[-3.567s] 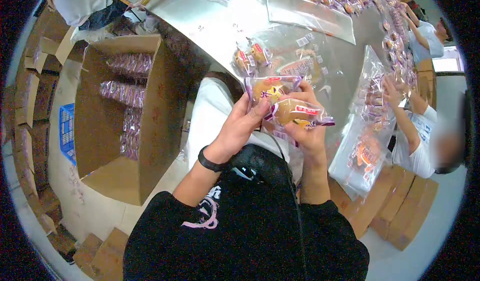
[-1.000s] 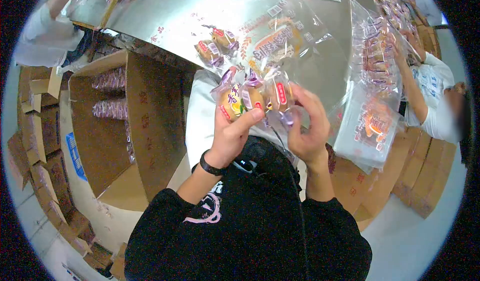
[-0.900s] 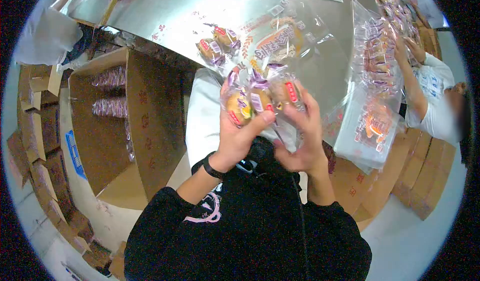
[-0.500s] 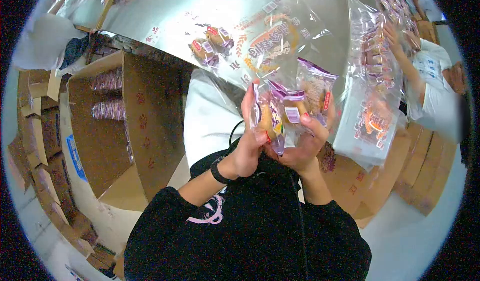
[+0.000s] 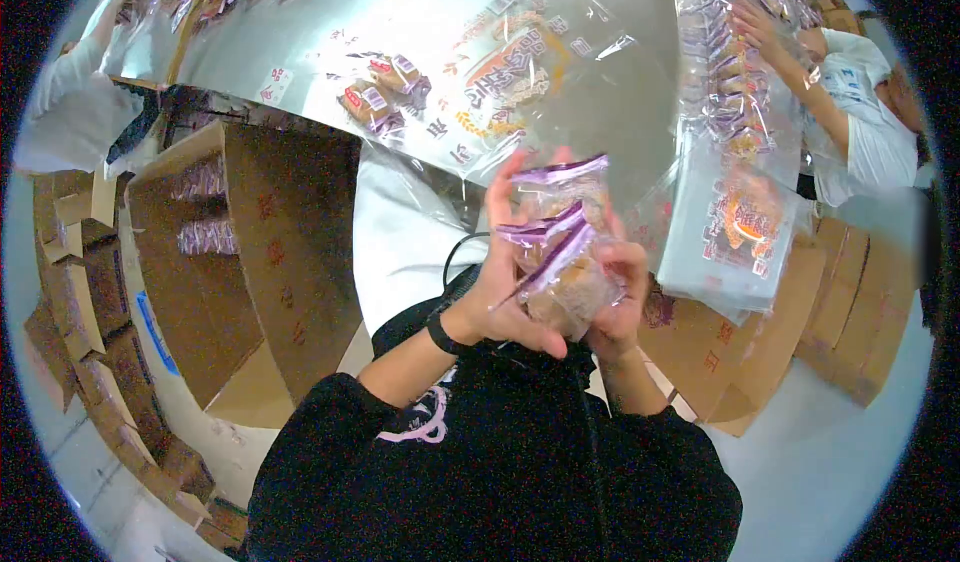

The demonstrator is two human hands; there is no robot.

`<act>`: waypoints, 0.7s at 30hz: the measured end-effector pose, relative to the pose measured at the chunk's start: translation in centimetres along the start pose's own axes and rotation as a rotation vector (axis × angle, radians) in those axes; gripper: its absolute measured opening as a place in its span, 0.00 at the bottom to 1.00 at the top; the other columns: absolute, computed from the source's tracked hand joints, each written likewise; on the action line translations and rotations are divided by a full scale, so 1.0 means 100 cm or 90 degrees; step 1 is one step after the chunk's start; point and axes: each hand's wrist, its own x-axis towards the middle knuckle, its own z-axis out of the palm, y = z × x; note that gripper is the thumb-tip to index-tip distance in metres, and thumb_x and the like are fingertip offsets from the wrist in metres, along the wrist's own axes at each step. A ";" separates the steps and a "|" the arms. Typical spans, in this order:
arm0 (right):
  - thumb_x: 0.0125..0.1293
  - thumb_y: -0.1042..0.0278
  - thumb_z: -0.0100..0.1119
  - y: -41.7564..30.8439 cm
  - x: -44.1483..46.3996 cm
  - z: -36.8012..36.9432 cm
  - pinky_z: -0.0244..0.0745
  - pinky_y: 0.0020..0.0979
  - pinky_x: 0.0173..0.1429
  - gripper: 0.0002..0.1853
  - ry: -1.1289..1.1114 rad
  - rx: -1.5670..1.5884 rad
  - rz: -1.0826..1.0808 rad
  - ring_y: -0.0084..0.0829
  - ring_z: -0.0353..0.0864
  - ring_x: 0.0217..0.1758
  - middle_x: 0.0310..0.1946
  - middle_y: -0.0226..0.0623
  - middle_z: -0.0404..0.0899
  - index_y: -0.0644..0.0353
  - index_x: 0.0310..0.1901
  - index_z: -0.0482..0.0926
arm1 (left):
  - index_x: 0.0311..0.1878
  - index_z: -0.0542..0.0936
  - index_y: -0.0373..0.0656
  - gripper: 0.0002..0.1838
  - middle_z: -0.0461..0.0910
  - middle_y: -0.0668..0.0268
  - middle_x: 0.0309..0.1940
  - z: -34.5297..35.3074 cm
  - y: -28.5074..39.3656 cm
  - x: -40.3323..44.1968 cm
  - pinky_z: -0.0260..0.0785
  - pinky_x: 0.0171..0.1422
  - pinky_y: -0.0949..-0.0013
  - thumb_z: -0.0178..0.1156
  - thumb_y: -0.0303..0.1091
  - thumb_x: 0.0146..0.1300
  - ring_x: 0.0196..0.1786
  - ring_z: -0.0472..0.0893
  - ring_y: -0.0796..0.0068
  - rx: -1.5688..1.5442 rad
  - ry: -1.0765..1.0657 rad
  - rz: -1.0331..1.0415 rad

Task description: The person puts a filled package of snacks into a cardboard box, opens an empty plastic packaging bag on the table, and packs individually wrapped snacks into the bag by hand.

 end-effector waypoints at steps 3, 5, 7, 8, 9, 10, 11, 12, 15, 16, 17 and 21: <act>0.61 0.40 0.73 -0.004 0.006 0.008 0.51 0.53 0.81 0.30 -0.020 -0.023 0.006 0.57 0.57 0.80 0.79 0.61 0.54 0.51 0.56 0.81 | 0.81 0.39 0.47 0.82 0.56 0.52 0.78 0.014 0.014 0.002 0.58 0.82 0.52 0.92 0.45 0.30 0.79 0.62 0.56 -0.039 0.116 -0.103; 0.64 0.39 0.69 -0.003 0.015 0.001 0.57 0.51 0.77 0.29 -0.062 -0.144 -0.089 0.54 0.63 0.75 0.82 0.61 0.47 0.51 0.58 0.80 | 0.80 0.42 0.46 0.79 0.62 0.52 0.73 0.009 0.005 0.000 0.62 0.79 0.54 0.92 0.47 0.31 0.75 0.67 0.57 -0.017 0.117 -0.089; 0.67 0.39 0.66 -0.006 0.023 -0.009 0.62 0.51 0.74 0.29 -0.081 -0.249 -0.165 0.52 0.67 0.71 0.83 0.60 0.43 0.51 0.59 0.80 | 0.78 0.44 0.44 0.77 0.64 0.52 0.70 0.005 -0.004 0.000 0.64 0.78 0.54 0.92 0.46 0.31 0.73 0.70 0.58 0.038 0.093 -0.035; 0.68 0.37 0.63 -0.008 0.021 -0.008 0.61 0.52 0.74 0.29 -0.052 -0.272 -0.174 0.51 0.66 0.72 0.81 0.60 0.47 0.52 0.58 0.80 | 0.78 0.44 0.44 0.77 0.65 0.52 0.70 0.009 -0.001 0.001 0.64 0.78 0.54 0.92 0.45 0.32 0.73 0.70 0.58 0.069 0.109 -0.039; 0.69 0.36 0.60 -0.010 0.019 -0.005 0.59 0.53 0.75 0.29 -0.022 -0.295 -0.181 0.50 0.65 0.72 0.80 0.59 0.51 0.53 0.58 0.80 | 0.78 0.44 0.43 0.76 0.65 0.52 0.70 0.013 0.003 0.001 0.64 0.78 0.54 0.92 0.45 0.32 0.73 0.70 0.58 0.100 0.126 -0.044; 0.70 0.34 0.57 -0.013 0.018 -0.003 0.58 0.55 0.76 0.30 0.008 -0.317 -0.187 0.49 0.64 0.73 0.78 0.59 0.54 0.53 0.57 0.80 | 0.77 0.44 0.42 0.76 0.65 0.52 0.70 0.017 0.006 0.002 0.64 0.78 0.54 0.92 0.44 0.33 0.72 0.70 0.58 0.130 0.143 -0.048; 0.71 0.36 0.58 -0.012 0.014 -0.001 0.59 0.55 0.75 0.28 0.055 -0.330 -0.205 0.50 0.64 0.73 0.76 0.59 0.57 0.54 0.56 0.80 | 0.77 0.45 0.42 0.75 0.65 0.52 0.69 0.020 0.008 0.002 0.64 0.77 0.54 0.92 0.43 0.33 0.72 0.71 0.58 0.160 0.160 -0.049; 0.71 0.40 0.59 -0.013 0.015 -0.003 0.61 0.54 0.75 0.26 0.046 -0.356 -0.243 0.51 0.65 0.73 0.75 0.58 0.59 0.54 0.56 0.80 | 0.77 0.45 0.41 0.75 0.65 0.52 0.69 0.022 0.008 0.004 0.65 0.77 0.54 0.92 0.42 0.33 0.72 0.71 0.58 0.190 0.177 -0.048; 0.67 0.53 0.66 -0.020 0.024 -0.021 0.69 0.49 0.72 0.21 -0.086 -0.457 -0.392 0.54 0.70 0.72 0.71 0.50 0.68 0.53 0.57 0.80 | 0.79 0.43 0.43 0.74 0.66 0.53 0.68 0.027 0.007 0.006 0.66 0.77 0.56 0.91 0.39 0.37 0.72 0.71 0.59 0.169 0.223 -0.096; 0.66 0.59 0.68 -0.019 0.026 -0.023 0.70 0.49 0.71 0.20 -0.108 -0.470 -0.418 0.54 0.72 0.72 0.70 0.48 0.70 0.53 0.58 0.81 | 0.79 0.42 0.44 0.74 0.66 0.53 0.68 0.030 0.007 0.007 0.67 0.76 0.56 0.91 0.39 0.37 0.71 0.71 0.59 0.145 0.241 -0.112; 0.65 0.65 0.69 -0.018 0.027 -0.025 0.72 0.50 0.71 0.20 -0.129 -0.482 -0.445 0.54 0.73 0.71 0.70 0.47 0.72 0.54 0.58 0.81 | 0.80 0.43 0.46 0.74 0.67 0.55 0.68 0.029 0.003 0.005 0.70 0.74 0.58 0.90 0.41 0.39 0.69 0.74 0.62 0.155 0.196 -0.085; 0.71 0.70 0.62 -0.007 0.011 -0.029 0.72 0.53 0.71 0.15 -0.044 -0.303 -0.330 0.56 0.75 0.69 0.70 0.56 0.70 0.54 0.58 0.78 | 0.80 0.47 0.46 0.65 0.63 0.56 0.72 0.019 0.004 0.003 0.67 0.76 0.59 0.85 0.38 0.48 0.73 0.70 0.64 0.104 0.118 -0.173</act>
